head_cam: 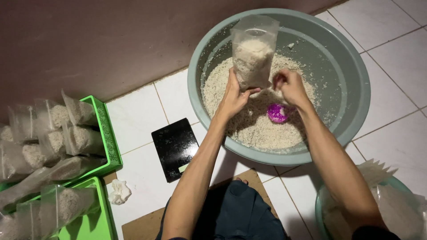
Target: The person scoops a grain mixture into plastic bags, weighs each bag on a digital scale, and folds the tops of the bags.
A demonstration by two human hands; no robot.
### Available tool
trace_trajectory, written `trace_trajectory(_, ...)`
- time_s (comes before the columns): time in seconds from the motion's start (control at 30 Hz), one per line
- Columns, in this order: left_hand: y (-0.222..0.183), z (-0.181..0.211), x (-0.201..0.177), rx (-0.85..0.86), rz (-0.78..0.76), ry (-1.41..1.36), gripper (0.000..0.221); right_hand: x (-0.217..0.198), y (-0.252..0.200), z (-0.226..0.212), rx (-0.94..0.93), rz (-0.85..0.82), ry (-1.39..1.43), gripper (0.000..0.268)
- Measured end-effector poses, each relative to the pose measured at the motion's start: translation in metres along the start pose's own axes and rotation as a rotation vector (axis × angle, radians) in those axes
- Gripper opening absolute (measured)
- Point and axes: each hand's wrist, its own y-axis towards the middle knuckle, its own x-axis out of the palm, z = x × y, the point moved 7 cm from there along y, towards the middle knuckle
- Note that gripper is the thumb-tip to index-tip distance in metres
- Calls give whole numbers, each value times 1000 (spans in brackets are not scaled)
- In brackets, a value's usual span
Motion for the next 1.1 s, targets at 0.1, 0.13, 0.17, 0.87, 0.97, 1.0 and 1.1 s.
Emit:
trace_trajectory(0.1, 7, -12, -1, -8, -75, 54, 75, 6, 1, -17, -84, -29, -8, 49)
trace_trajectory(0.13, 7, -12, -1, -7, -75, 54, 75, 6, 1, -14, -85, -28, -9, 49)
trace_trajectory(0.17, 7, -12, -1, -21, -73, 27, 72, 3, 0, -7, -43, 10, 68, 28)
trace_trajectory(0.87, 17, -36, -17, 187, 102, 374, 85, 11, -15, 28, -77, -12, 508, 65)
trace_trajectory(0.97, 12, -27, -26, 102, 213, 227, 94, 16, -10, -8, -134, 103, 420, 51)
trace_trajectory(1.0, 10, -27, -27, 40, 252, 111, 99, 22, -10, 13, -118, 191, 435, 49)
trace_trajectory(1.1, 9, -41, -28, -75, 226, -133, 99, 26, -14, 14, -159, 312, 237, 50)
